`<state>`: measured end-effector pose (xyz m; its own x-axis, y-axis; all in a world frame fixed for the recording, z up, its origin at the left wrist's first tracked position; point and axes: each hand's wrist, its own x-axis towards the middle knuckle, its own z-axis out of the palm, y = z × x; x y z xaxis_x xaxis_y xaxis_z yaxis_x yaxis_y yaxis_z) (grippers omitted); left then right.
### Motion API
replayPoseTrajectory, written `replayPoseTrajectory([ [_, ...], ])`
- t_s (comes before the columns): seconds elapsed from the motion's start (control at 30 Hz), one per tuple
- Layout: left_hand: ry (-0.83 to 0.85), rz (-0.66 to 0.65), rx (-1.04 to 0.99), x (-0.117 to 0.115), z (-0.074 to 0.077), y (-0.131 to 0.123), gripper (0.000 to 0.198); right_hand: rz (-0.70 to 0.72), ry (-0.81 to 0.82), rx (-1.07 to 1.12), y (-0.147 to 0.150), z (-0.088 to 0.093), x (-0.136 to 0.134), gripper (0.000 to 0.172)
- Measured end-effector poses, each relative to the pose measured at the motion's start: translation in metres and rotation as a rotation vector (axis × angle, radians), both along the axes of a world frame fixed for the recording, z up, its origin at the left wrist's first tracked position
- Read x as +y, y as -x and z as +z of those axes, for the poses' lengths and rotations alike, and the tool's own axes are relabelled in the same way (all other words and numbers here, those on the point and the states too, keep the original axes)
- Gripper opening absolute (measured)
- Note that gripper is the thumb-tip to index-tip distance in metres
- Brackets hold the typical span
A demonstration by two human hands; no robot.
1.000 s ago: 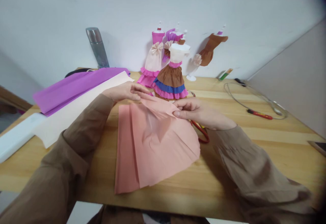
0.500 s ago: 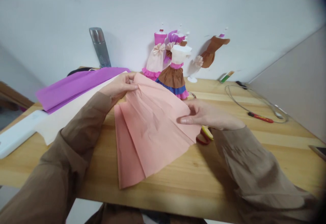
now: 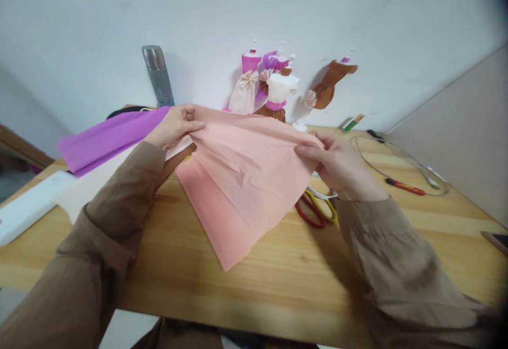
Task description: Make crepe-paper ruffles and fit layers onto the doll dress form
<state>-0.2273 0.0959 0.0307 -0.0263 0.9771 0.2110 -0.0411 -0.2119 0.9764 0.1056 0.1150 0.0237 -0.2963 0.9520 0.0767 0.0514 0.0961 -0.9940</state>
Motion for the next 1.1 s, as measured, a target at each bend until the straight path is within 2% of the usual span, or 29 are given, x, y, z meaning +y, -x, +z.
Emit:
replayPoseTrajectory([
  [0.13, -0.026, 0.042, -0.027, 0.003, -0.003, -0.002, 0.018, -0.176, -0.194, 0.034, 0.003, 0.0, 0.001, 0.02],
  [0.2, -0.05, 0.056, -0.035, 0.005, -0.004, -0.001, 0.017, -0.154, -0.197, 0.061, 0.003, 0.002, 0.0, 0.017],
  [0.33, -0.072, 0.044, -0.071, 0.008, -0.005, 0.004, 0.02, -0.076, -0.182, 0.132, 0.002, 0.004, -0.002, 0.022],
  [0.5, -0.071, -0.048, -0.123, 0.002, -0.002, 0.006, 0.025, -0.129, -0.286, 0.157, 0.001, 0.002, 0.001, 0.034],
  [0.7, -0.048, -0.09, -0.12, -0.001, 0.0, 0.011, 0.028, -0.166, -0.351, 0.189, -0.002, 0.0, 0.004, 0.028],
  [0.83, -0.053, -0.077, -0.129, 0.001, -0.001, 0.016, 0.023, -0.152, -0.399, 0.255, -0.003, 0.001, 0.005, 0.016],
  [0.93, -0.063, -0.086, -0.115, 0.001, -0.001, 0.016, 0.019, -0.149, -0.397, 0.293, -0.004, 0.002, 0.005, 0.012],
  [1.1, -0.051, -0.103, -0.103, 0.001, -0.001, 0.015, 0.016, -0.112, -0.5, 0.151, -0.012, 0.004, 0.003, 0.009],
])
